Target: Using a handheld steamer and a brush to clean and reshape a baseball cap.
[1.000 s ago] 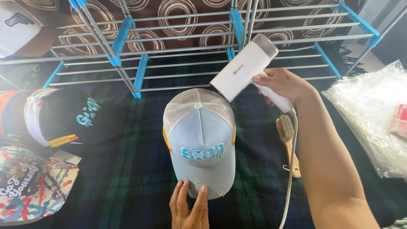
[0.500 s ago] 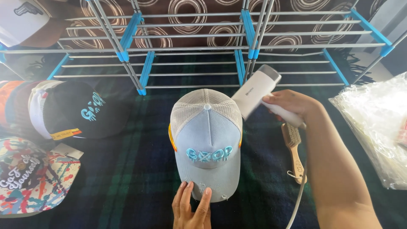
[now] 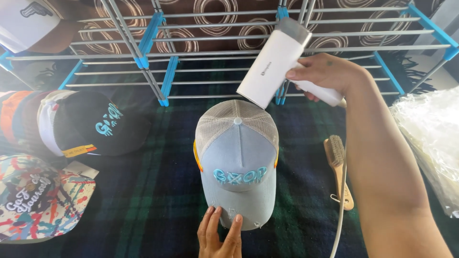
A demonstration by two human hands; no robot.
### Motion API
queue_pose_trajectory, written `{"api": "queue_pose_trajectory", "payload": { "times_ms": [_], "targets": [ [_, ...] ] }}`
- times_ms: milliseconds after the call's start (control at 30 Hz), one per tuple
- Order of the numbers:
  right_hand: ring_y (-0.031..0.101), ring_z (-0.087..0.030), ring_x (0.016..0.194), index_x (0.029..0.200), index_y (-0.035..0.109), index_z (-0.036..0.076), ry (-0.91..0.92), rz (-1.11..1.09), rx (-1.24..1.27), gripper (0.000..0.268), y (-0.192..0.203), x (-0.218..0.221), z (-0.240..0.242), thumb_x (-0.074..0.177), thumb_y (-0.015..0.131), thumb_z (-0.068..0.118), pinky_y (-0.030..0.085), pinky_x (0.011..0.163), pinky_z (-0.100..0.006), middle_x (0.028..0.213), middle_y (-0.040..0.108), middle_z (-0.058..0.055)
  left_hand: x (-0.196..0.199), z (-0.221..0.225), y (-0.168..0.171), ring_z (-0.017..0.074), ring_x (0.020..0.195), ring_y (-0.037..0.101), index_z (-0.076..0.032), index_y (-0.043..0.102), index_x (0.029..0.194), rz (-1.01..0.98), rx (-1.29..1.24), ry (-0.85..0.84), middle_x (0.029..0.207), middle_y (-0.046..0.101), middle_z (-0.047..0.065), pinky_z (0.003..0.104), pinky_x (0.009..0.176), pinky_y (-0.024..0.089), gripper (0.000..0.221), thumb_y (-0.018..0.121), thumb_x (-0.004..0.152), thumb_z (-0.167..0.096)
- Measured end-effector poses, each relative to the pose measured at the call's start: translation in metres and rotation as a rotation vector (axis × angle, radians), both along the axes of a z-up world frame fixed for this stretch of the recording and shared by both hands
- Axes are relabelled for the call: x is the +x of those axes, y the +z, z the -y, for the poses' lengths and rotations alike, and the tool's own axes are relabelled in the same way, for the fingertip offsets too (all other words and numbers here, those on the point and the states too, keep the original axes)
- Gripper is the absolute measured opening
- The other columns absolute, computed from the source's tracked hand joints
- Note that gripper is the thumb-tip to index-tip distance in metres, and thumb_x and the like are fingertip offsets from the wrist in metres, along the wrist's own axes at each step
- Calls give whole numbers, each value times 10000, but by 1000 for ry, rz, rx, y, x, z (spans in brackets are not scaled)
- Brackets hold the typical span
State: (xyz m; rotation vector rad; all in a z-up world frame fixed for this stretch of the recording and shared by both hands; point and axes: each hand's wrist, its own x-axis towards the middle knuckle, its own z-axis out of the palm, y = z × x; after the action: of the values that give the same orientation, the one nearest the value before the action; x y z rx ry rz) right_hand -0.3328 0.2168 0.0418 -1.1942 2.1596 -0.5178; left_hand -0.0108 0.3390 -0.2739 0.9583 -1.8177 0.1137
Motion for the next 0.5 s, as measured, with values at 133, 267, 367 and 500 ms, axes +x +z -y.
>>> {"api": "queue_pose_trajectory", "payload": {
  "times_ms": [133,267,367,500],
  "targets": [
    [651,-279,710,1229,660,151,13,31,76,491,-28,-22,19,940,595,543,524,699,-438,902,697,-141,0,3,-10,413,1223,654,-325,679,1288,29,-22,-11,1293,656,133,547,977,605,410,778,901,-233],
    [626,-242,694,1292,643,126,14,148,103,496,-60,-33,20,959,596,491,534,667,-395,1000,701,-115,-4,5,-10,417,1193,673,-329,686,1248,-1,-55,29,1262,668,139,554,951,625,353,754,912,-247],
    [621,-251,679,1212,653,113,-20,198,98,432,-81,-43,8,979,579,469,529,668,-398,996,694,-120,-2,4,-7,413,1194,670,-330,681,1253,-2,-51,14,1270,654,137,555,955,628,410,765,883,-173],
    [629,-258,702,1148,645,99,-84,120,128,359,-76,-36,-23,1051,533,426,528,684,-394,1013,691,-135,-3,1,3,423,1211,660,-312,695,1248,-26,-9,-25,1291,640,126,543,967,624,492,731,854,-19]
  ]
}}
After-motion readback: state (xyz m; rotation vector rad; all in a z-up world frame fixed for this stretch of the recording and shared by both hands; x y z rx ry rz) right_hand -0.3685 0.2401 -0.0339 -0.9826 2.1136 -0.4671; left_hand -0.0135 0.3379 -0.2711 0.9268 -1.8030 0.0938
